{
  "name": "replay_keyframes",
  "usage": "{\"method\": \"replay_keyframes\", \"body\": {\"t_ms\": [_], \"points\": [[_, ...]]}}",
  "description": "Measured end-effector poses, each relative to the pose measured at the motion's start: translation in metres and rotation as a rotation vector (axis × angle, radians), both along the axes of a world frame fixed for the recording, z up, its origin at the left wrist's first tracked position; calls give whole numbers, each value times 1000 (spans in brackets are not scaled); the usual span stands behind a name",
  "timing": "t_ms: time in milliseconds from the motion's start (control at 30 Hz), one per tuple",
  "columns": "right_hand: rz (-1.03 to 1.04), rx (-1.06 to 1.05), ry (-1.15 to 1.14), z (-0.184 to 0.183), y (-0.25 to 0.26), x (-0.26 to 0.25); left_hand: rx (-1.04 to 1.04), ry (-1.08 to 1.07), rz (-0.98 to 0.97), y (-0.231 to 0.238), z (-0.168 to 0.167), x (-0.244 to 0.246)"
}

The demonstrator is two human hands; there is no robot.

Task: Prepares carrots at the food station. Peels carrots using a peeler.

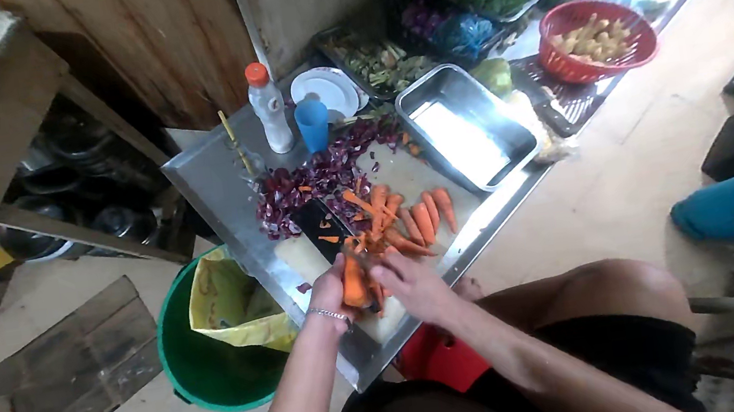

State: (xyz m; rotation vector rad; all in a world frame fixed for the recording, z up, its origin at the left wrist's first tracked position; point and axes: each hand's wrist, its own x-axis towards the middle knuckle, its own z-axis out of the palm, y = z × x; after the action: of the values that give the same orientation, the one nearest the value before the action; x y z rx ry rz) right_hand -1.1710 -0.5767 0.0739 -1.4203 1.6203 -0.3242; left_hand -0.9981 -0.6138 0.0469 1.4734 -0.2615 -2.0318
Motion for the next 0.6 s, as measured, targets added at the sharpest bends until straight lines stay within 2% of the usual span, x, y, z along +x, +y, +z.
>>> {"method": "replay_keyframes", "body": {"t_ms": [133,267,333,433,500,600], "points": [[252,-175,155,7,28,14,-39,126,54,5,5,1],[329,-315,196,-6,26,4,4,133,55,4,5,-2],[322,-364,208,-15,21,0,-15,97,29,6,3,-1],[181,-209,234,-25,2,-17,9,7,-70,8,10,-3],[97,-197,226,-35,-9,-31,31,33,-112,9,17,-4],[139,-181,147,-20,-6,-27,27,45,-72,8,12,-2]]}}
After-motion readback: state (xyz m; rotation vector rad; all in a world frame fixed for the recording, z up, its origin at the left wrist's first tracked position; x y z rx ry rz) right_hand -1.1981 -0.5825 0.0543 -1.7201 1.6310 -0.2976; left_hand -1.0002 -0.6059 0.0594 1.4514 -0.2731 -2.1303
